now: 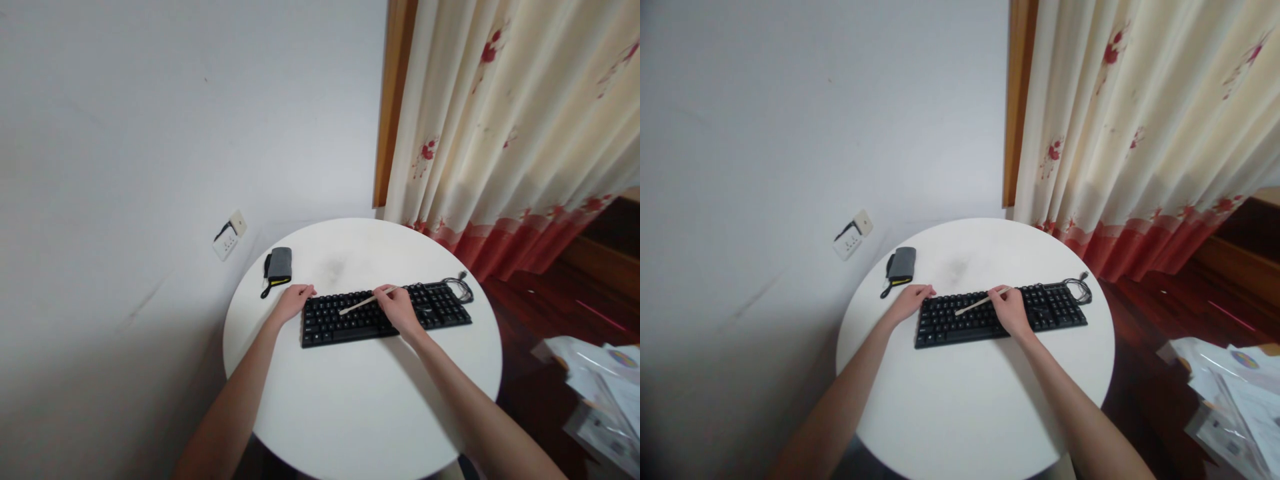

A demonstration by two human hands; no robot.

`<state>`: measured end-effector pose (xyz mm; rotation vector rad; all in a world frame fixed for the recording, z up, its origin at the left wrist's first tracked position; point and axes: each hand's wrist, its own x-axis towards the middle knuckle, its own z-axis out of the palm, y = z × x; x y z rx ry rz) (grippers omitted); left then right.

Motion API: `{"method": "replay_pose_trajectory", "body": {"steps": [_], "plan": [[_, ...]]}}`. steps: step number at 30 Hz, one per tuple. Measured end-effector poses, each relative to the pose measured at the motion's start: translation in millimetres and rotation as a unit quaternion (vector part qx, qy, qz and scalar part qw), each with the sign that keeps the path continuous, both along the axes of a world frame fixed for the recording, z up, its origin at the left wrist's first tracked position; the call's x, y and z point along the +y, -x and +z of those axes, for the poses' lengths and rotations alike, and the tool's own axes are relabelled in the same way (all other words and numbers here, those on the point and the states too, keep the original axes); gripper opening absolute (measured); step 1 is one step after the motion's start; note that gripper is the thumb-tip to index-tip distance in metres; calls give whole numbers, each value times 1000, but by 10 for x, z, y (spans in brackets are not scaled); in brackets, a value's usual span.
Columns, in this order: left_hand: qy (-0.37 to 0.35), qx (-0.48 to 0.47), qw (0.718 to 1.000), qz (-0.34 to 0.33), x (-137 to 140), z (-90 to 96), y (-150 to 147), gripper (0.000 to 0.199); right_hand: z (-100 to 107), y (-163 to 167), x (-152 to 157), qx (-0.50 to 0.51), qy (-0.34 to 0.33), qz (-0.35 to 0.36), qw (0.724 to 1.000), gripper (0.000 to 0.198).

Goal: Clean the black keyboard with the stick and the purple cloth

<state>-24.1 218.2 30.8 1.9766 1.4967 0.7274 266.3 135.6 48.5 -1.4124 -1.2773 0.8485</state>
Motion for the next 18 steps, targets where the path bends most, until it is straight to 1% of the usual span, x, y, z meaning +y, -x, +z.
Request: {"method": "replay_pose_trajectory", "body": {"steps": [4,7,9,12,15,18], "plan": [[2,5,1000,2,-2,2,-3,49,-9,-260,-33,22,24,6,999,33],[4,9,1000,5,9,-11,1,49,-4,-359,-53,41,47,6,998,34],[5,11,1000,7,14,-18,2,49,8,-347,-60,52,54,2,997,34],[6,14,1000,7,12,-14,-1,50,26,-230,-57,73,54,-5,996,34],[4,19,1000,4,5,-3,-7,52,13,-96,-41,76,21,-25,997,33],[7,22,1000,4,2,4,-11,52,-32,-51,-32,76,-6,-38,996,31]]}}
